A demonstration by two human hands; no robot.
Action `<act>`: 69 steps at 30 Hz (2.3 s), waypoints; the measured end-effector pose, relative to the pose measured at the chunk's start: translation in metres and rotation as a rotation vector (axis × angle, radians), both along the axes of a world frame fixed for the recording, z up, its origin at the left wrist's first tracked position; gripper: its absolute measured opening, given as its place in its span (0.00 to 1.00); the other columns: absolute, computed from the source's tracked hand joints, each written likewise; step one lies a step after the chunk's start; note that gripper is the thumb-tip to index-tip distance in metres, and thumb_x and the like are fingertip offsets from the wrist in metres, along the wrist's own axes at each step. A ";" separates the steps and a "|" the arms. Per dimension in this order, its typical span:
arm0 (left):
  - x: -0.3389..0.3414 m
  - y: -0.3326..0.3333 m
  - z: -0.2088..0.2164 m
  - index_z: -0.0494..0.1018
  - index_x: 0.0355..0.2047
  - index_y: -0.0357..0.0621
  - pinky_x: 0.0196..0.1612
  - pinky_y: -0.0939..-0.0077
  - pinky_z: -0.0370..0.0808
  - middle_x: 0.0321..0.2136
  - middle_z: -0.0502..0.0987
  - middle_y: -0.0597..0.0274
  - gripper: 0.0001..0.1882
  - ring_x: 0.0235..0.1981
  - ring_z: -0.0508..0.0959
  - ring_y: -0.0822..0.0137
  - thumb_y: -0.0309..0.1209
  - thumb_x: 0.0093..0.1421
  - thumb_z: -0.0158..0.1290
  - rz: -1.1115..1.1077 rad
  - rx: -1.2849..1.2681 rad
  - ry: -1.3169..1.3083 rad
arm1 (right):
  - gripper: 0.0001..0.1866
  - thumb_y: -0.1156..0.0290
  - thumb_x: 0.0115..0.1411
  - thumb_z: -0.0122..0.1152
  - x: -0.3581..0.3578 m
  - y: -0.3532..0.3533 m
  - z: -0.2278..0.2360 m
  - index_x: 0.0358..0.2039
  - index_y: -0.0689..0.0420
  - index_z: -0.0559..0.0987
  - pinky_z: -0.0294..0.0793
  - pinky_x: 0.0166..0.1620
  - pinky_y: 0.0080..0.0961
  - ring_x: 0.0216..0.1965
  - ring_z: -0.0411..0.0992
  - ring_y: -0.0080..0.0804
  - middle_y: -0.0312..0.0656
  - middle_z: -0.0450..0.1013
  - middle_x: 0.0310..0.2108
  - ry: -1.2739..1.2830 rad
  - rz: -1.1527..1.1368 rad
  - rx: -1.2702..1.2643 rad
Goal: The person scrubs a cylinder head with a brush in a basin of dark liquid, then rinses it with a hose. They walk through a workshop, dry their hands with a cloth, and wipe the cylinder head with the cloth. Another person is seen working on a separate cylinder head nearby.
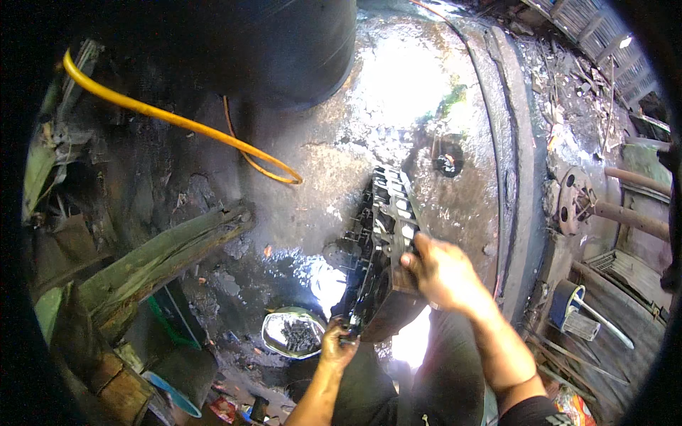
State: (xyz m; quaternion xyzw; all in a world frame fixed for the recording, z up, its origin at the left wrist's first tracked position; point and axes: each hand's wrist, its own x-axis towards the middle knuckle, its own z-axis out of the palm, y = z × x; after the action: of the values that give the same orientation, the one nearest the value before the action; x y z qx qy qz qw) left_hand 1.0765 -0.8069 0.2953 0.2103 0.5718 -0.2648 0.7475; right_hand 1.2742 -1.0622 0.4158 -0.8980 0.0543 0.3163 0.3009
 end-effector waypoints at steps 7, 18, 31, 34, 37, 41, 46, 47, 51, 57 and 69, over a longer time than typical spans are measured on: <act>0.085 -0.134 0.017 0.68 0.31 0.50 0.33 0.64 0.75 0.31 0.73 0.62 0.13 0.31 0.74 0.62 0.20 0.45 0.52 0.029 0.056 -0.065 | 0.20 0.57 0.63 0.53 0.137 -0.131 -0.049 0.40 0.64 0.75 0.70 0.47 0.39 0.45 0.73 0.51 0.58 0.74 0.39 0.162 0.084 0.164; 0.252 -0.198 0.066 0.63 0.39 0.41 0.20 0.75 0.69 0.25 0.71 0.61 0.19 0.19 0.71 0.68 0.17 0.43 0.49 -0.438 0.530 -0.052 | 0.13 0.64 0.64 0.52 0.105 -0.265 -0.078 0.33 0.63 0.69 0.67 0.39 0.28 0.34 0.66 0.27 0.39 0.68 0.27 0.261 -0.666 0.413; 0.342 -0.075 0.044 0.70 0.40 0.37 0.27 0.76 0.73 0.26 0.72 0.62 0.21 0.23 0.73 0.67 0.18 0.41 0.44 -0.710 0.653 -0.075 | 0.05 0.72 0.68 0.47 0.052 -0.136 -0.058 0.36 0.59 0.68 0.65 0.36 0.23 0.30 0.63 0.22 0.35 0.67 0.28 0.100 -0.910 0.652; 0.376 -0.044 0.038 0.71 0.40 0.39 0.29 0.74 0.76 0.27 0.73 0.63 0.20 0.24 0.75 0.69 0.20 0.44 0.45 -0.739 0.597 -0.113 | 0.05 0.72 0.67 0.46 0.090 -0.105 -0.046 0.34 0.59 0.66 0.66 0.32 0.20 0.28 0.64 0.20 0.35 0.67 0.27 0.141 -0.917 0.644; 0.392 -0.032 0.038 0.71 0.39 0.42 0.18 0.77 0.69 0.28 0.73 0.64 0.16 0.20 0.72 0.71 0.24 0.47 0.47 -0.797 0.631 -0.097 | 0.06 0.72 0.67 0.46 0.126 -0.090 -0.049 0.35 0.61 0.67 0.68 0.34 0.20 0.29 0.65 0.21 0.36 0.67 0.28 0.139 -0.995 0.627; 0.395 -0.032 0.037 0.71 0.34 0.46 0.15 0.79 0.63 0.24 0.71 0.68 0.12 0.15 0.68 0.74 0.25 0.46 0.49 -0.698 0.562 -0.101 | 0.15 0.66 0.66 0.48 0.162 -0.096 -0.064 0.37 0.68 0.70 0.69 0.41 0.33 0.35 0.71 0.42 0.53 0.72 0.32 0.082 -0.737 0.338; 0.398 -0.034 0.034 0.70 0.29 0.43 0.11 0.79 0.59 0.20 0.70 0.64 0.06 0.15 0.68 0.72 0.24 0.47 0.49 -0.600 0.542 -0.095 | 0.17 0.64 0.65 0.47 0.184 -0.102 -0.073 0.40 0.69 0.72 0.67 0.44 0.37 0.39 0.71 0.52 0.61 0.72 0.35 0.133 -0.778 0.468; 0.399 -0.035 0.034 0.69 0.28 0.44 0.12 0.78 0.59 0.20 0.70 0.64 0.06 0.15 0.67 0.72 0.24 0.47 0.49 -0.617 0.553 -0.071 | 0.17 0.64 0.65 0.47 0.186 -0.102 -0.075 0.40 0.69 0.72 0.68 0.44 0.38 0.39 0.71 0.54 0.62 0.72 0.34 0.141 -0.734 0.402; 0.403 -0.036 0.032 0.69 0.24 0.44 0.13 0.76 0.59 0.19 0.70 0.64 0.03 0.14 0.67 0.71 0.27 0.46 0.49 -0.606 0.572 -0.074 | 0.12 0.66 0.65 0.49 0.194 -0.102 -0.078 0.31 0.64 0.71 0.66 0.35 0.24 0.30 0.64 0.24 0.41 0.69 0.25 -0.010 -0.626 0.243; 0.412 -0.030 0.027 0.69 0.21 0.46 0.13 0.74 0.60 0.18 0.70 0.64 0.02 0.14 0.68 0.69 0.28 0.45 0.50 -0.627 0.551 -0.067 | 0.14 0.65 0.64 0.51 0.213 -0.105 -0.068 0.38 0.66 0.72 0.68 0.40 0.26 0.32 0.68 0.32 0.47 0.72 0.29 0.091 -0.662 0.356; 0.411 -0.044 0.043 0.73 0.33 0.48 0.22 0.75 0.72 0.25 0.77 0.64 0.09 0.25 0.78 0.67 0.38 0.59 0.53 -0.318 0.456 -0.263 | 0.10 0.68 0.63 0.49 0.234 -0.106 -0.082 0.38 0.62 0.73 0.68 0.46 0.32 0.40 0.72 0.43 0.52 0.74 0.34 0.013 -0.586 0.385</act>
State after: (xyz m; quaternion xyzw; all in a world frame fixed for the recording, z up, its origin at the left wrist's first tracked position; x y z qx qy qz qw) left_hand 1.4878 -0.8513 0.3379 0.4918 0.4746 -0.2137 0.6980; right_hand 1.5083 -1.1685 0.3341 -0.7690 0.2513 0.2268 0.5422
